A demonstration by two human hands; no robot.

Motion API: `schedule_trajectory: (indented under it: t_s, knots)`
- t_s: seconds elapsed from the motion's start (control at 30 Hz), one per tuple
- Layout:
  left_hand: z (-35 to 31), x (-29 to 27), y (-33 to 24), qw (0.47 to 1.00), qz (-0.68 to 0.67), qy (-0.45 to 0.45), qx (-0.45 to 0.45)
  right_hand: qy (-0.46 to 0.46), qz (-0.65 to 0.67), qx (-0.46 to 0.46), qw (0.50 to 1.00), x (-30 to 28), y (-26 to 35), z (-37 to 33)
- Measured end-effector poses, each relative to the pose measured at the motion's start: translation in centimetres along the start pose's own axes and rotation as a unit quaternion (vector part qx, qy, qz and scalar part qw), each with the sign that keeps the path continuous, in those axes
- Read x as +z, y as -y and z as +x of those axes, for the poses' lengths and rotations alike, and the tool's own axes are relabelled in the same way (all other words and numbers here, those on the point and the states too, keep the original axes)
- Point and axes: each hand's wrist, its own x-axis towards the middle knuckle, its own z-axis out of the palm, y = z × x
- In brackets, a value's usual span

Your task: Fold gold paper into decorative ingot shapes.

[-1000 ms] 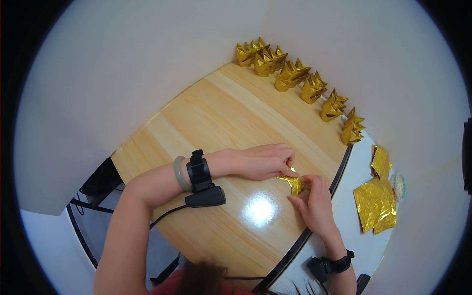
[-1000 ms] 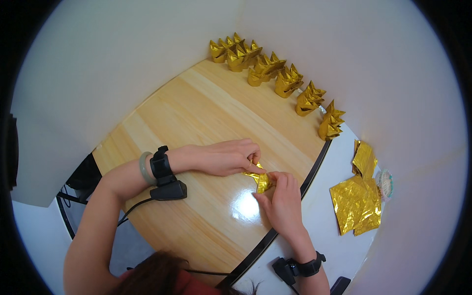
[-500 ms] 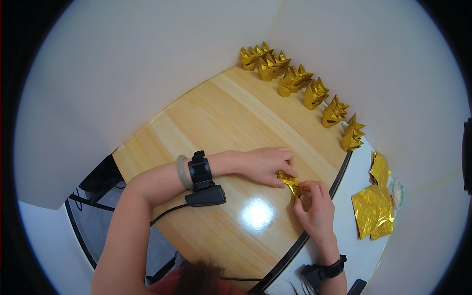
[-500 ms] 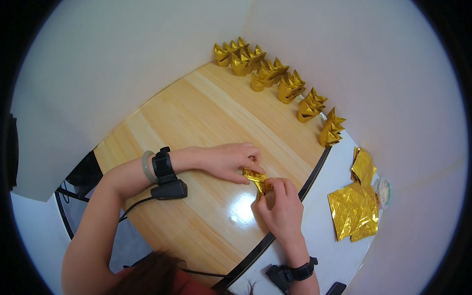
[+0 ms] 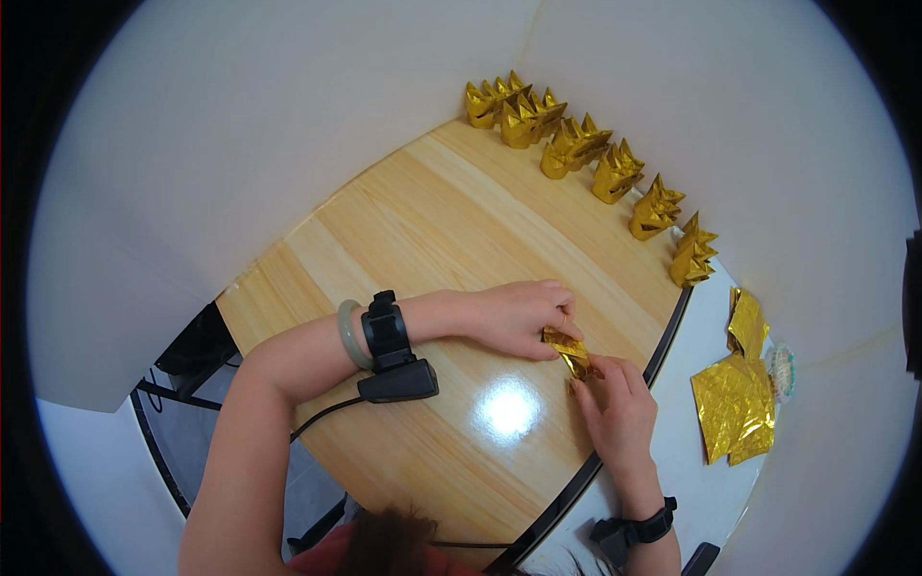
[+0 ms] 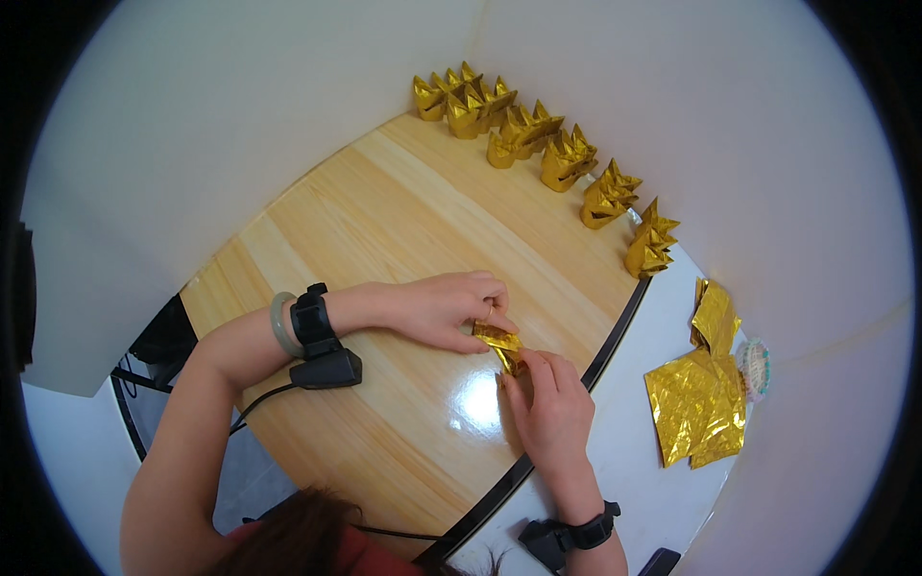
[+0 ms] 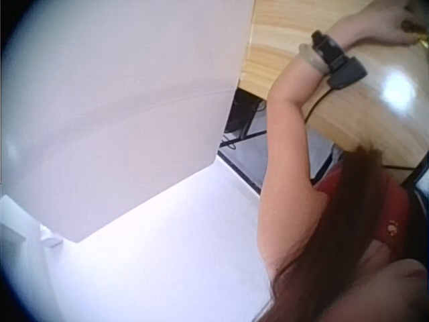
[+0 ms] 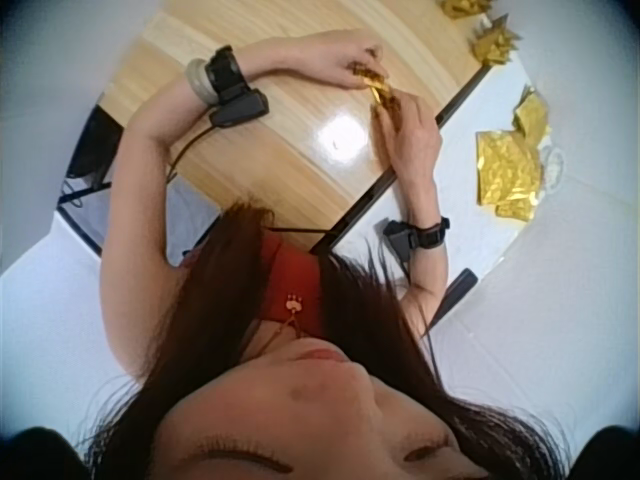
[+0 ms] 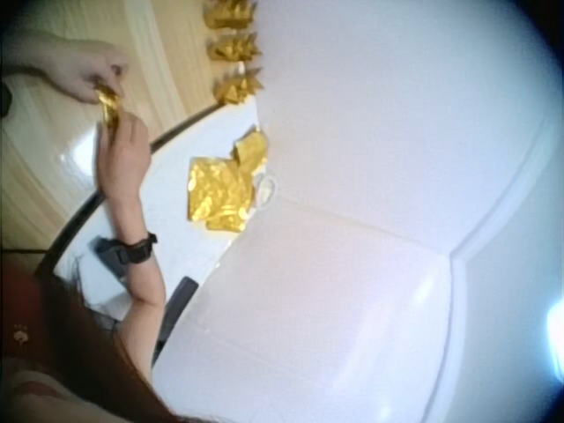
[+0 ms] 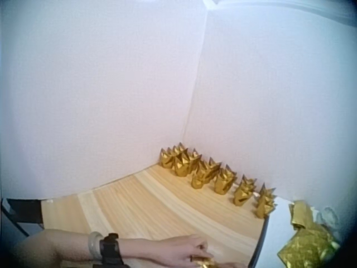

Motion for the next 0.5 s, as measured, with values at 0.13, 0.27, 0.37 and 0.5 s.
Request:
schedule_trajectory:
  t_s: [0.13, 0.27, 0.37, 0.5]
  knots:
    - [-0.1, -0.2, -0.4, 1.000, -0.015, -0.008, -0.025, -0.016, -0.028, -0.055, 0.998, 0.0, -0.3, -0.3]
    - [-0.1, -0.4, -0.3, 0.999, -0.029, -0.006, -0.034, -0.019, -0.086, -0.104, 0.991, 0.1, 0.4, -0.3]
    - [-0.1, -0.4, -0.3, 0.999, -0.014, -0.013, -0.028, -0.030, -0.138, -0.133, 0.981, 0.2, 1.0, -0.5]
    - [0.1, -0.4, -0.4, 0.998, -0.022, -0.018, -0.051, -0.038, -0.186, -0.149, 0.970, 0.6, 1.3, -0.7]
